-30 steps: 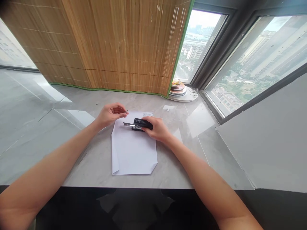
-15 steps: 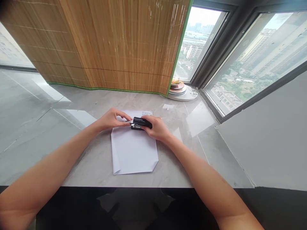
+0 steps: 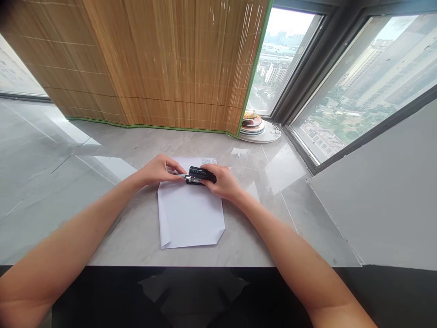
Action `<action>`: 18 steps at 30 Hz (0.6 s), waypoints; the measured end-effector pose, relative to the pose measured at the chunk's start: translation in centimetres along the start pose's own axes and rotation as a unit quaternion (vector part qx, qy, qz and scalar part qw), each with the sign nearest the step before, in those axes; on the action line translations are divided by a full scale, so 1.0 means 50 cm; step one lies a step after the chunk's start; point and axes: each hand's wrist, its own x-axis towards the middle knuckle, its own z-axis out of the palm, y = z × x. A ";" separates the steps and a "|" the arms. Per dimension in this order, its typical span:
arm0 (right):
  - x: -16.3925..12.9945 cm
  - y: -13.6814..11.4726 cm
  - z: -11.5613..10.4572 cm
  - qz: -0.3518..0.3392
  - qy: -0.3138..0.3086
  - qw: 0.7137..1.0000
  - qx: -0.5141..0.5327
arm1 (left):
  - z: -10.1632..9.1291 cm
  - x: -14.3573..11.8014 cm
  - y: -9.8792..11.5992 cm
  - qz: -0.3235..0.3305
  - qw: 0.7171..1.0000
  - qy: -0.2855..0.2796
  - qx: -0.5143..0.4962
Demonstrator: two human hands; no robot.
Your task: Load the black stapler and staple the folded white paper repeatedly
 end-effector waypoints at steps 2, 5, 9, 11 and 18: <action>0.000 0.002 0.000 0.000 -0.003 1.000 0.000 | -0.005 0.000 -0.004 0.005 1.000 -0.002 0.011; 0.000 0.006 0.000 0.000 -0.008 1.000 -0.002 | -0.014 0.000 -0.011 0.006 0.999 -0.006 0.031; -0.001 0.008 0.000 0.000 -0.006 1.000 -0.005 | -0.031 -0.002 -0.021 0.005 0.999 -0.029 0.040; -0.001 0.008 -0.001 -0.002 -0.005 1.000 -0.003 | -0.042 -0.004 -0.026 0.007 0.998 -0.040 0.050; -0.001 0.014 0.001 0.002 -0.008 1.000 0.003 | -0.056 -0.009 -0.050 0.065 0.996 -0.059 0.006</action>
